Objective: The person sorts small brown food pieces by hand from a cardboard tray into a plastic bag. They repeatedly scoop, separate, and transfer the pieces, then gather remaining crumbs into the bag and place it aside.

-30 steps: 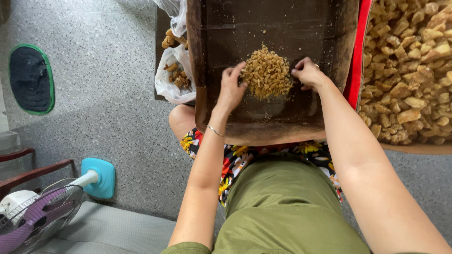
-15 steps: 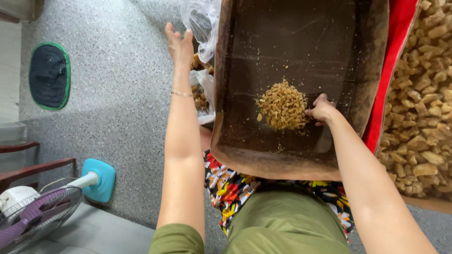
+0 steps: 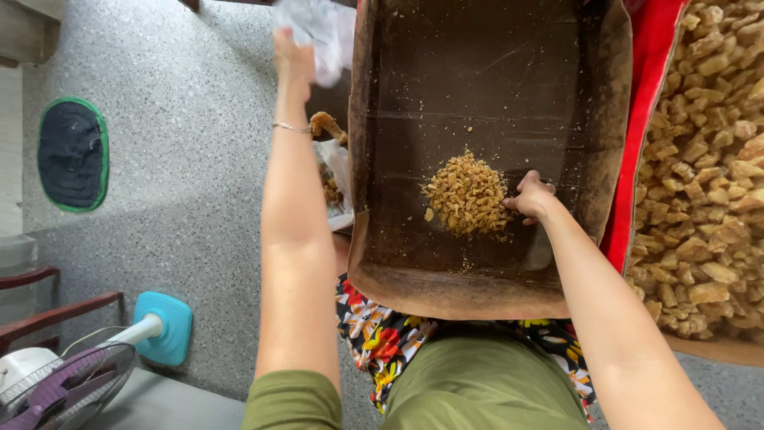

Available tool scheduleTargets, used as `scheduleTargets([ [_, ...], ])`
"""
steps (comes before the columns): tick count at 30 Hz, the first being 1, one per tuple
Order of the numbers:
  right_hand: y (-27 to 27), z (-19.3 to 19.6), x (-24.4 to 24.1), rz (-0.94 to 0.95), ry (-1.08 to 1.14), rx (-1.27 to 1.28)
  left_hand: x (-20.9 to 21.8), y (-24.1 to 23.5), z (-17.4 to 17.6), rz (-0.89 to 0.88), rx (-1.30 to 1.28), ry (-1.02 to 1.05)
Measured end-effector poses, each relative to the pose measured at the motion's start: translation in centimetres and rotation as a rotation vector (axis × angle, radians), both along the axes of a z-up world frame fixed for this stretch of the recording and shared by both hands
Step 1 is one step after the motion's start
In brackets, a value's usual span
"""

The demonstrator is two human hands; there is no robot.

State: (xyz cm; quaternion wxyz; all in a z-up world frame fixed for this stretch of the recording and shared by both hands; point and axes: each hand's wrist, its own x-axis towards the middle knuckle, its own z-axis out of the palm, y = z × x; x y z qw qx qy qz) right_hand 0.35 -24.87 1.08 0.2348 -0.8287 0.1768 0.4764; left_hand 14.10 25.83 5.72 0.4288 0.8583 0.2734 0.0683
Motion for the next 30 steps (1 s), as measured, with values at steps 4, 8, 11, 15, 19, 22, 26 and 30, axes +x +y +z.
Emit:
scheduleTargets([
  [4, -0.1, 0.5, -0.3, -0.011, -0.038, 0.017, -0.4, 0.6, 7.5, -0.246, 0.227, -0.335],
  [8, -0.5, 1.7, -1.4, -0.049, -0.107, 0.113, -4.6, -2.3, 16.7, -0.531, 0.564, -0.291],
  [11, -2.1, 5.0, -1.6, -0.239, -0.177, 0.266, -9.6, -7.6, 22.8, -0.711, 0.438, -0.249],
  [15, -1.4, 14.7, -1.5, 0.01, -1.16, 0.423, -16.0, -15.2, 27.2, -1.041, 0.443, -0.268],
  [19, 5.1, 22.3, -1.2, 0.525, -1.789, 0.507, -20.7, -20.9, 27.9, -1.13, 0.542, -0.259],
  [22, 8.7, 22.9, 2.3, 0.712, -1.62, 0.161, -23.3, -22.4, 26.6, -1.162, 0.579, -0.301],
  [26, 7.8, 21.0, 3.5, 0.463, -1.168, 0.389, -23.3, -21.5, 22.8, -0.676, 0.745, -0.054],
  [30, 5.8, 19.4, 1.4, 0.636, -1.147, 0.284, -20.2, -23.3, 16.9, -0.387, 0.574, 0.034],
])
